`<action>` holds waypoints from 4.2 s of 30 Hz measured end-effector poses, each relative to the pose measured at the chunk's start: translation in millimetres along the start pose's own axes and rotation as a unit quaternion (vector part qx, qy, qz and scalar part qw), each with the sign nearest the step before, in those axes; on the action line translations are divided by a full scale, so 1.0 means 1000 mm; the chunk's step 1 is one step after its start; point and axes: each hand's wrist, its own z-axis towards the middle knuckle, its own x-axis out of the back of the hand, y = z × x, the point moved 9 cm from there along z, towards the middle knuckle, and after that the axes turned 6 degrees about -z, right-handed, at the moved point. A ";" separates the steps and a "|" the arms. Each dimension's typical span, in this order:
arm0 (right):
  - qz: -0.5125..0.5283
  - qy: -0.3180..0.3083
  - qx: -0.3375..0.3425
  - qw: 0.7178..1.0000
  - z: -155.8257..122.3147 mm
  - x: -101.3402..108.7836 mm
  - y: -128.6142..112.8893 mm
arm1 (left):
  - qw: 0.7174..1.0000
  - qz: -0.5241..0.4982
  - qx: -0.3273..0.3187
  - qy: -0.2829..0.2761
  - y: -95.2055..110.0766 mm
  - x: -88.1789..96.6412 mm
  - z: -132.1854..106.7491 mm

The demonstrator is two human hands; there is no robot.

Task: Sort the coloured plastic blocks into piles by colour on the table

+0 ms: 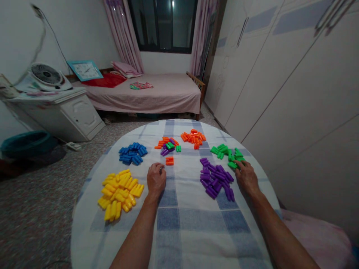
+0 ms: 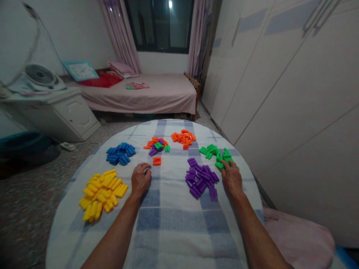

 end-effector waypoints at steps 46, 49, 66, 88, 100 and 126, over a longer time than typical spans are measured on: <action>0.240 -0.131 0.024 0.962 0.070 -0.029 -0.265 | 1.000 0.001 0.008 0.003 0.003 0.001 0.001; 0.198 -0.144 0.051 0.968 0.063 -0.026 -0.265 | 1.000 -0.002 0.007 0.003 0.003 0.001 0.001; 0.031 -0.176 0.174 0.968 0.053 -0.019 -0.295 | 1.000 0.010 0.016 -0.010 -0.003 -0.004 0.002; -0.054 -0.031 -0.060 0.996 0.103 0.037 -0.085 | 1.000 0.008 0.007 -0.013 0.000 -0.002 0.002; 0.006 -0.140 -0.092 0.986 0.091 -0.033 -0.016 | 1.000 0.013 0.014 -0.010 0.002 0.000 0.002; 0.069 -0.149 0.238 0.957 0.113 -0.037 -0.313 | 0.999 -0.009 0.042 -0.014 0.003 0.000 0.002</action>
